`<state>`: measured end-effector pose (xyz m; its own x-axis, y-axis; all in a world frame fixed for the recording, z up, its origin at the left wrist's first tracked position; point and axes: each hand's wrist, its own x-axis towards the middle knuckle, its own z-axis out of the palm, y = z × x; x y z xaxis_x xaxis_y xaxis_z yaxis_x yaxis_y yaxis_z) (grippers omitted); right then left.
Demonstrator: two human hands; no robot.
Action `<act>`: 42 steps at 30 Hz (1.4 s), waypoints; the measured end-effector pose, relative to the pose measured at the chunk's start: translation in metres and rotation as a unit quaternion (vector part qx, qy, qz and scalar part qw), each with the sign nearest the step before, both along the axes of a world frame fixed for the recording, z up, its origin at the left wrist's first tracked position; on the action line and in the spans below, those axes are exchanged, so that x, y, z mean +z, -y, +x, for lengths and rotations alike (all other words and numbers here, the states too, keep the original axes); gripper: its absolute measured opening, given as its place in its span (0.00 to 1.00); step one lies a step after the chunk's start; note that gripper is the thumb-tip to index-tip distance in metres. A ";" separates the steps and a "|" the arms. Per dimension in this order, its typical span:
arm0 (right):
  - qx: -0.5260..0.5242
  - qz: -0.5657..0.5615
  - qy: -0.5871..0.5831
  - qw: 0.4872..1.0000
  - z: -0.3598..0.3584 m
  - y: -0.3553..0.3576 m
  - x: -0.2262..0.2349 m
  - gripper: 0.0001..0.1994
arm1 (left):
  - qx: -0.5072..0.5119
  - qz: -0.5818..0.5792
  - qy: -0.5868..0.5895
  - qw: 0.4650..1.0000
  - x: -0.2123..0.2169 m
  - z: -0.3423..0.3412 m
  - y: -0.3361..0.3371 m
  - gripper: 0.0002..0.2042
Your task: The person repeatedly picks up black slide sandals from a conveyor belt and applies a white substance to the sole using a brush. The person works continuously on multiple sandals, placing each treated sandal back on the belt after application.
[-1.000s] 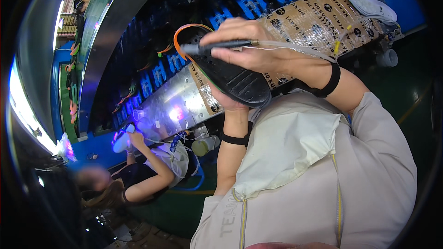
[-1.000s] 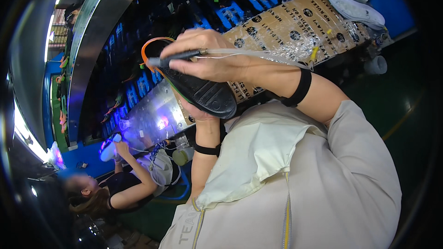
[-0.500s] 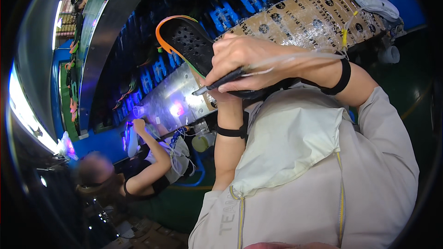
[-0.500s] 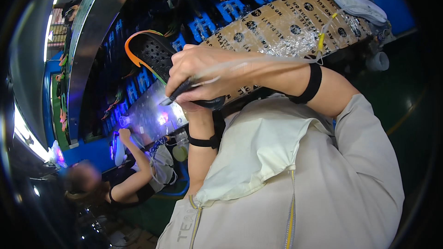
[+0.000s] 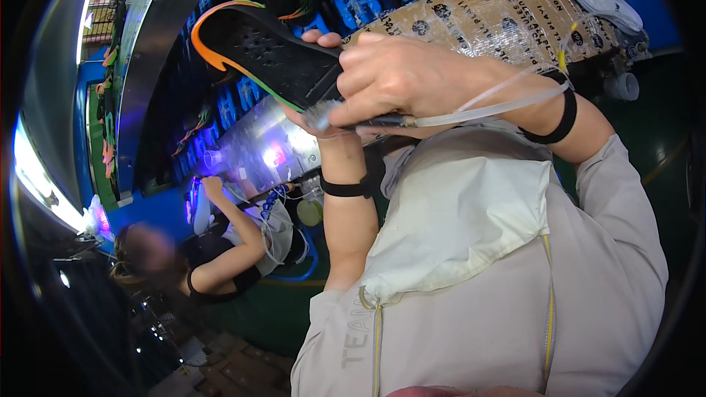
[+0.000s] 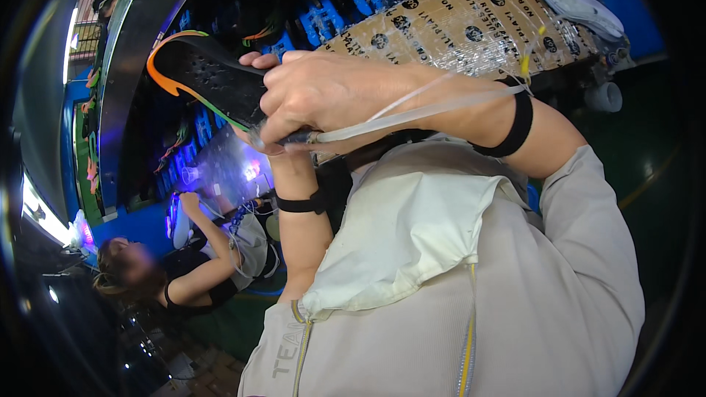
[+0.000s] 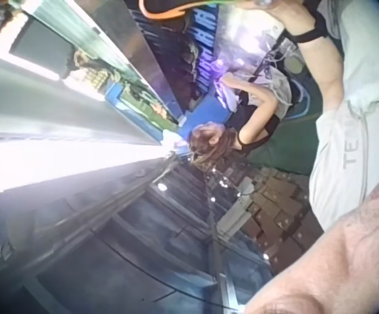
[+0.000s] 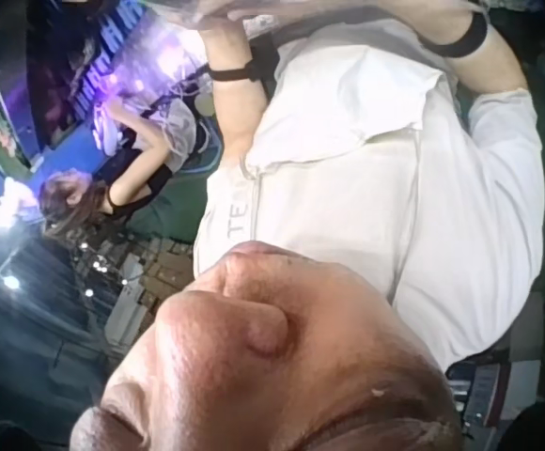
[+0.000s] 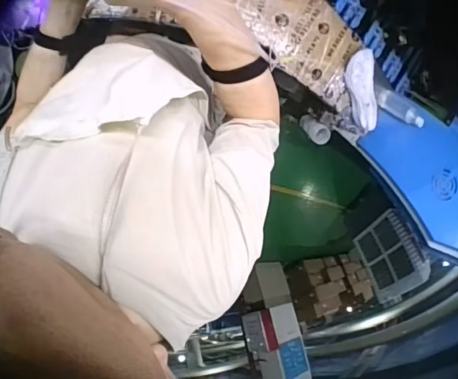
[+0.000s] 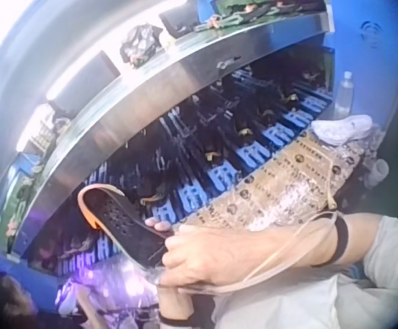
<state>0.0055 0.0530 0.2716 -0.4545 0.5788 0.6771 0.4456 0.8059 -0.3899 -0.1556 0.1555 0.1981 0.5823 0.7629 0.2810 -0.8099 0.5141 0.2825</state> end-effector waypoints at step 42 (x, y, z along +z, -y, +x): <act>0.034 -0.116 0.126 0.985 0.020 0.016 0.055 0.16 | -0.231 0.202 -0.227 0.924 0.098 -0.018 -0.074 0.23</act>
